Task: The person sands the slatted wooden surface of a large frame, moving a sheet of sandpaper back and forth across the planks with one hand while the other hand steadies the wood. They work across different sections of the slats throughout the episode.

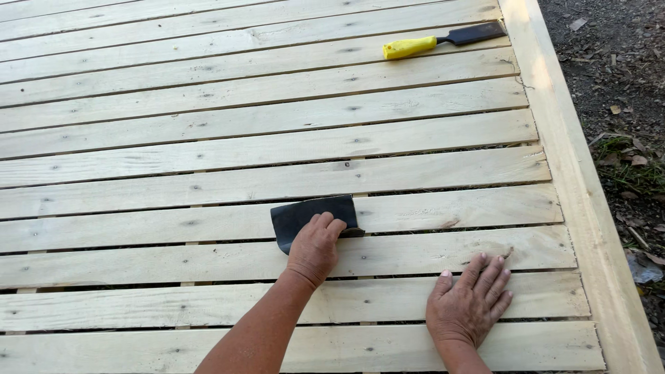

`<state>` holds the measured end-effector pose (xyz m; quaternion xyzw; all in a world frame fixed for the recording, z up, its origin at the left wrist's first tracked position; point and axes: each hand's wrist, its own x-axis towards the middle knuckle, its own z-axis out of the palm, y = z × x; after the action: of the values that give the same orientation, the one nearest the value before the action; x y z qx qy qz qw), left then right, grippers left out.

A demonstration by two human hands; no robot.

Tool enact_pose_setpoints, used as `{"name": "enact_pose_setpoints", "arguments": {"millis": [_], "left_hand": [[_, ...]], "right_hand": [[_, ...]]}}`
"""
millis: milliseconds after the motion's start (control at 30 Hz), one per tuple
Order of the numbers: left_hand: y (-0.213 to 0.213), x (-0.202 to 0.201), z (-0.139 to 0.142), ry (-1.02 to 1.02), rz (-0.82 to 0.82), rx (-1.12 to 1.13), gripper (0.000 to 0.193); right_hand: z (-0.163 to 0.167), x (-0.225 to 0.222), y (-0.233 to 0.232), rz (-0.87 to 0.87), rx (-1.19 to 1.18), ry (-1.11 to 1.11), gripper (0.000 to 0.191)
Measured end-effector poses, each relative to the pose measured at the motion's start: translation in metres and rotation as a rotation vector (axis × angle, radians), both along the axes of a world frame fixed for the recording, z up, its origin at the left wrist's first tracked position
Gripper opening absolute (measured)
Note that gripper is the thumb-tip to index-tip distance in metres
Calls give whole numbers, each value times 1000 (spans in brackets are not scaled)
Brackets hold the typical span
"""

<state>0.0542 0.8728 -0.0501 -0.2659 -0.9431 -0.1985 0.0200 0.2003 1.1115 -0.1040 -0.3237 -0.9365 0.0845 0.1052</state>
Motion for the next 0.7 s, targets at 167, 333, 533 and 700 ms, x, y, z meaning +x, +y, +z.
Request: {"name": "enact_pose_setpoints", "arguments": {"millis": [167,333,533,700], "left_hand": [[-47,-5,8,30,-143,-34,16],[-131,-2,27,60,155,12,15],[-139,8,41,189,78,-30,10],[-153,-7,56,73,239,-142,8]], "right_hand": [[9,-1,-9,6,-20,-1,80],[9,-2,-8,5,-6,11,79],[9,-2,-8,-5,26,3,80],[10,0,-7,-6,18,2,80]]}}
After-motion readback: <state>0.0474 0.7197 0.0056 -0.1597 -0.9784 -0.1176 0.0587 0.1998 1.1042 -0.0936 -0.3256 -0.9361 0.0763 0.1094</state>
